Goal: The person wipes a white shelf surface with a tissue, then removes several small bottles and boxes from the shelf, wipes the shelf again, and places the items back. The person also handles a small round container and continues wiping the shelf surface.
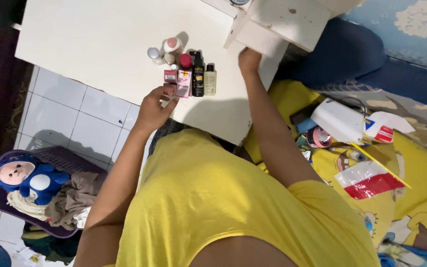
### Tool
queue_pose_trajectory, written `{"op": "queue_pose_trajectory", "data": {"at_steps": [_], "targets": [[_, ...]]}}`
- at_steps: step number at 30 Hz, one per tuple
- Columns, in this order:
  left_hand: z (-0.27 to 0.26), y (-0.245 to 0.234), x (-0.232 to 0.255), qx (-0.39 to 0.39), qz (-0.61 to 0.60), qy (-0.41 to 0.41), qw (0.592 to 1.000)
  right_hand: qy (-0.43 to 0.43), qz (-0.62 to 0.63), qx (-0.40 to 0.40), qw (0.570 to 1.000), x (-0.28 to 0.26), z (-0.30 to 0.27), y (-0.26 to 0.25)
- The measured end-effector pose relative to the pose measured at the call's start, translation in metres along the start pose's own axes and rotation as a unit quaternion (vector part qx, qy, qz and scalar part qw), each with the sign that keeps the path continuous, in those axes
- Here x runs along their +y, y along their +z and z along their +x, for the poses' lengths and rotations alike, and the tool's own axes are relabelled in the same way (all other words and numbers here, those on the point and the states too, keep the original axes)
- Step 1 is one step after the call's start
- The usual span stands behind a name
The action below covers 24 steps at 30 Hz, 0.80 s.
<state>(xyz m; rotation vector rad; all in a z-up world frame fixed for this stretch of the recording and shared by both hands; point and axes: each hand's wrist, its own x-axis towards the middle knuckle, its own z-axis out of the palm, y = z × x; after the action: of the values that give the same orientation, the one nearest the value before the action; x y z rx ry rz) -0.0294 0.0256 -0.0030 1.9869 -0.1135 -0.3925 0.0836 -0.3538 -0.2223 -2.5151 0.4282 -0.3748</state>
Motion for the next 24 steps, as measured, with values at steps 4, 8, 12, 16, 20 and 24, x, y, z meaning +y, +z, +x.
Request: {"op": "queue_pose_trajectory", "data": {"at_steps": [4,8,12,16,20,24], "targets": [[0.013,0.009,0.01,-0.021,-0.014,0.018,1.0,-0.102,-0.015,-0.071,0.992,-0.009,-0.039,0.01],[0.025,0.014,0.02,-0.043,-0.033,0.038,0.998,-0.236,0.039,-0.025,0.971,0.026,-0.058,-0.038],[0.025,0.01,0.017,-0.052,-0.015,0.042,0.998,0.229,-0.174,-0.259,0.922,0.068,-0.008,-0.075],[0.023,0.009,0.015,-0.049,-0.02,0.056,0.997,0.01,-0.277,-0.061,0.959,0.06,-0.057,-0.071],[0.028,0.01,0.015,-0.051,-0.026,0.056,0.997,-0.07,-0.393,-0.076,0.914,0.05,-0.107,-0.065],[0.03,0.017,0.016,-0.076,-0.002,0.019,0.997,0.02,-0.41,0.024,0.912,0.07,-0.038,-0.056]]}}
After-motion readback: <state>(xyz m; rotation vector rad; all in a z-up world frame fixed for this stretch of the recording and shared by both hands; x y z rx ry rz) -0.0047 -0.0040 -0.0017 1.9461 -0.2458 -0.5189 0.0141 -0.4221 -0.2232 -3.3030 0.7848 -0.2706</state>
